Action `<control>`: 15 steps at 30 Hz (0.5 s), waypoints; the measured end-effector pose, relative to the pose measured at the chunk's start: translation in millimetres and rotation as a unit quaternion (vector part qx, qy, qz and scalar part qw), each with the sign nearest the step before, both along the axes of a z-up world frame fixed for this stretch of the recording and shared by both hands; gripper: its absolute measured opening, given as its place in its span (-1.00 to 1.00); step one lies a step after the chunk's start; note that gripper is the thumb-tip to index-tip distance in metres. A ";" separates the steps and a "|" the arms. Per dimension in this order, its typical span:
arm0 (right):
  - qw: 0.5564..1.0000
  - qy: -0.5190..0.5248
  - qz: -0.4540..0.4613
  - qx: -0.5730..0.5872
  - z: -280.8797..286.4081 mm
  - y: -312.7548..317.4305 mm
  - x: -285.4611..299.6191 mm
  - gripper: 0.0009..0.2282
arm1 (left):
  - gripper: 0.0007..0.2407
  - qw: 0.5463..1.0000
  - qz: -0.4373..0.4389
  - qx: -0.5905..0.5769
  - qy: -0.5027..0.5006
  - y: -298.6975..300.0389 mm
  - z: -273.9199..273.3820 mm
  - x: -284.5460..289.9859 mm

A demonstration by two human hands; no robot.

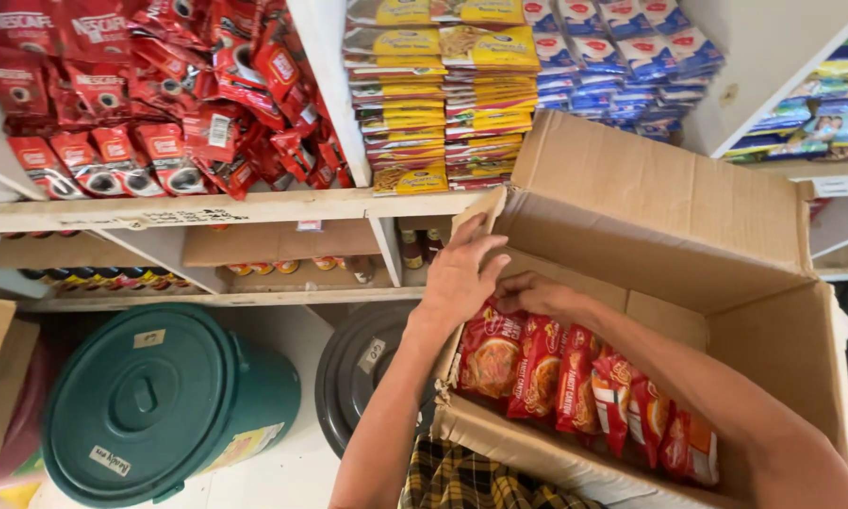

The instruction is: Taking instant noodle packets from a cardboard box and arranging them on a store shelf.

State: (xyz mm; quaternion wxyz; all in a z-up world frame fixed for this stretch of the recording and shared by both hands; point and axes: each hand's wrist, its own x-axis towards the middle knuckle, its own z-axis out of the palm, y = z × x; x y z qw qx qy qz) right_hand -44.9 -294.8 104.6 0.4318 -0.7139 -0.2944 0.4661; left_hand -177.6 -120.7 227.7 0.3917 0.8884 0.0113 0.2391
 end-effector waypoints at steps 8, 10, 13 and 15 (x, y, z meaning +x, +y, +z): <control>0.991 0.036 -0.020 0.125 3.9 -13.7 9.1 -0.89 | -0.74 1.000 0.003 0.016 -0.016 1.0 -3.6 -0.3; 0.983 0.064 -0.051 0.164 7.0 -17.7 12.0 -0.88 | -0.72 1.000 -0.003 0.012 -0.016 -0.1 0.2 -1.0; 0.977 0.058 -0.088 0.187 58.1 -17.2 -1.8 -0.87 | -0.71 1.000 -0.013 0.007 -0.022 1.4 6.7 -3.0; 0.972 0.029 -0.086 0.217 86.0 -21.4 -9.1 -0.88 | -0.69 0.998 -0.006 0.019 -0.055 1.0 11.8 -5.6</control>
